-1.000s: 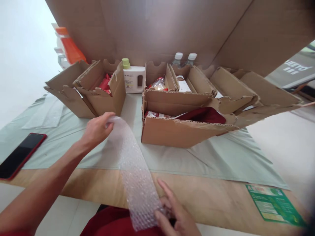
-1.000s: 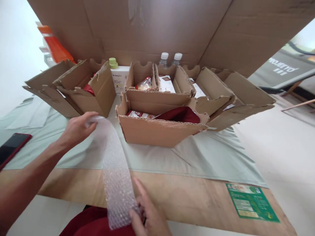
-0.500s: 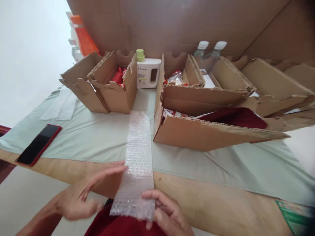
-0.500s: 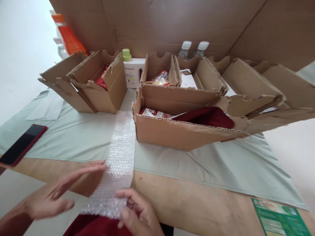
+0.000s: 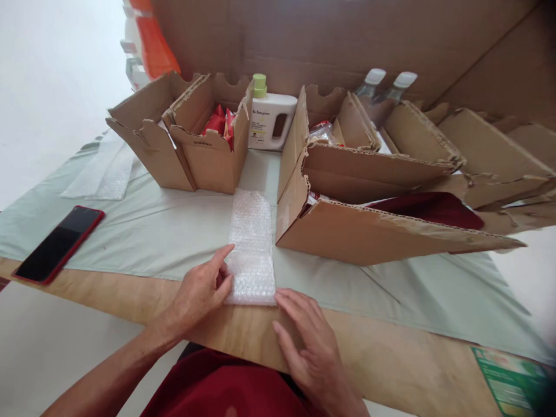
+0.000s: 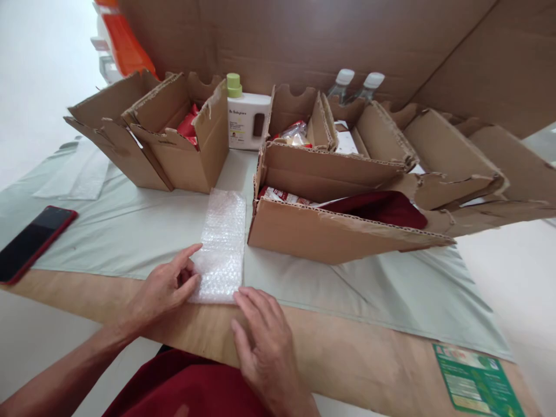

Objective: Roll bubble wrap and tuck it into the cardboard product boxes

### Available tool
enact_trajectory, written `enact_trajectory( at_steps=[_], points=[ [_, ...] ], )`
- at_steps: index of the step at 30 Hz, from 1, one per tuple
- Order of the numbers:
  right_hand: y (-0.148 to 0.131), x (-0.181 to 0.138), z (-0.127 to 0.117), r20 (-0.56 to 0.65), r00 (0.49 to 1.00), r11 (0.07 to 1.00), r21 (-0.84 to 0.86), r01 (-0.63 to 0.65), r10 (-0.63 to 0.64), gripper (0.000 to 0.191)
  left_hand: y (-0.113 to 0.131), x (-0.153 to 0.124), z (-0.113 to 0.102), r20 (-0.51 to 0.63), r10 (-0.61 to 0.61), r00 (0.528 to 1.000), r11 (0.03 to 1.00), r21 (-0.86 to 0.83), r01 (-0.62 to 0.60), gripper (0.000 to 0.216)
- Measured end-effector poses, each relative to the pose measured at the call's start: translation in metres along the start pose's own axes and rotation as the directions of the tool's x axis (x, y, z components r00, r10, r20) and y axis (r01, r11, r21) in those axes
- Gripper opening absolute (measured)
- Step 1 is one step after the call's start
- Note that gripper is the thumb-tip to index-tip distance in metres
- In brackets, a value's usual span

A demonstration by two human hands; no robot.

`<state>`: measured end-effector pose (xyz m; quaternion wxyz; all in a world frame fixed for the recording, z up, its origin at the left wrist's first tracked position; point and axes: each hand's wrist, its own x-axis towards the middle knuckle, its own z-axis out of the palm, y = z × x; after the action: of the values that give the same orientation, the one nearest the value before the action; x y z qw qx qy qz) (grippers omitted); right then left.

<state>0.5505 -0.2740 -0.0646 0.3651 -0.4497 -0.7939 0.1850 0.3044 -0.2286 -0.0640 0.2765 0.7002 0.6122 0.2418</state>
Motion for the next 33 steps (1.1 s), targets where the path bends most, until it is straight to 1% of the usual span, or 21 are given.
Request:
enact_trajectory(
  at_steps=[1, 2, 4, 6, 8, 9, 12, 14, 16, 17, 18, 20, 21, 22, 24, 26, 28, 31, 33],
  points=[
    [0.0, 0.004, 0.003, 0.04, 0.996, 0.992, -0.1, 0.081, -0.077, 0.045, -0.001, -0.001, 0.002, -0.015, 0.006, 1.0, 1.0, 0.026, -0.006, 0.058],
    [0.001, 0.008, 0.008, 0.088, 0.988, 0.974, -0.177, 0.139, -0.125, 0.046, -0.002, -0.002, 0.004, -0.03, 0.017, 0.999, 0.998, 0.055, -0.015, 0.058],
    [0.005, 0.016, 0.017, 0.173, 0.972, 0.94, -0.273, 0.204, -0.161, 0.041, -0.003, -0.004, 0.006, -0.08, 0.063, 0.995, 0.992, 0.112, -0.053, 0.057],
    [0.009, 0.022, 0.025, 0.198, 0.962, 0.919, -0.311, 0.243, -0.188, 0.032, -0.003, -0.009, 0.005, -0.163, 0.149, 0.975, 0.98, 0.158, -0.124, 0.054],
    [0.013, 0.025, 0.028, 0.185, 0.959, 0.913, -0.31, 0.264, -0.215, 0.029, 0.0, -0.017, 0.001, -0.222, 0.253, 0.942, 0.958, 0.19, -0.213, 0.053],
    [0.013, 0.026, 0.027, 0.175, 0.958, 0.917, -0.293, 0.271, -0.227, 0.03, 0.002, -0.022, -0.001, -0.214, 0.299, 0.93, 0.946, 0.194, -0.26, 0.054],
    [0.008, 0.027, 0.019, 0.155, 0.965, 0.953, -0.185, 0.24, -0.213, 0.03, 0.009, -0.04, -0.004, -0.095, 0.391, 0.916, 0.913, 0.164, -0.373, 0.052],
    [0.002, 0.027, 0.013, 0.187, 0.973, 0.983, -0.098, 0.158, -0.138, 0.026, 0.012, -0.049, -0.002, -0.068, 0.403, 0.913, 0.912, 0.113, -0.394, 0.045],
    [-0.003, 0.025, 0.007, 0.231, 0.971, 0.996, -0.048, 0.073, -0.06, 0.023, 0.012, -0.053, 0.003, -0.091, 0.369, 0.925, 0.929, 0.06, -0.364, 0.041],
    [-0.004, 0.023, 0.005, 0.221, 0.975, 0.998, -0.049, 0.05, -0.038, 0.022, 0.011, -0.053, 0.005, -0.101, 0.34, 0.935, 0.94, 0.043, -0.337, 0.039],
    [-0.005, 0.02, 0.004, 0.18, 0.983, 0.997, -0.067, 0.045, -0.033, 0.022, 0.01, -0.053, 0.008, -0.106, 0.311, 0.944, 0.95, 0.036, -0.309, 0.037],
    [-0.004, 0.014, 0.001, 0.06, 0.996, 0.989, -0.131, 0.07, -0.063, 0.026, 0.007, -0.05, 0.013, -0.107, 0.26, 0.96, 0.965, 0.054, -0.256, 0.035],
    [-0.003, 0.011, 0.001, 0.023, 0.996, 0.982, -0.164, 0.093, -0.091, 0.028, 0.006, -0.048, 0.015, -0.105, 0.241, 0.965, 0.97, 0.069, -0.235, 0.034],
    [-0.003, 0.009, 0.0, 0.023, 0.992, 0.974, -0.191, 0.125, -0.123, 0.029, 0.005, -0.046, 0.016, -0.105, 0.229, 0.968, 0.972, 0.084, -0.221, 0.034],
    [-0.001, 0.006, 0.002, 0.106, 0.979, 0.957, -0.216, 0.195, -0.176, 0.029, 0.005, -0.044, 0.017, -0.126, 0.228, 0.965, 0.97, 0.117, -0.214, 0.033],
    [0.0, 0.007, 0.005, 0.185, 0.961, 0.944, -0.222, 0.245, -0.206, 0.028, 0.006, -0.044, 0.016, -0.182, 0.269, 0.946, 0.958, 0.153, -0.243, 0.034],
    [0.0, 0.011, 0.008, 0.194, 0.959, 0.945, -0.214, 0.247, -0.207, 0.026, 0.009, -0.048, 0.012, -0.201, 0.33, 0.922, 0.941, 0.153, -0.303, 0.035],
    [-0.003, 0.017, 0.006, 0.177, 0.971, 0.975, -0.121, 0.185, -0.162, 0.024, 0.012, -0.057, 0.006, -0.116, 0.393, 0.912, 0.919, 0.054, -0.39, 0.039],
    [-0.004, 0.017, 0.003, 0.207, 0.971, 0.991, -0.045, 0.129, -0.117, 0.023, 0.013, -0.06, 0.004, -0.076, 0.388, 0.918, 0.92, -0.018, -0.391, 0.039]
  ],
)
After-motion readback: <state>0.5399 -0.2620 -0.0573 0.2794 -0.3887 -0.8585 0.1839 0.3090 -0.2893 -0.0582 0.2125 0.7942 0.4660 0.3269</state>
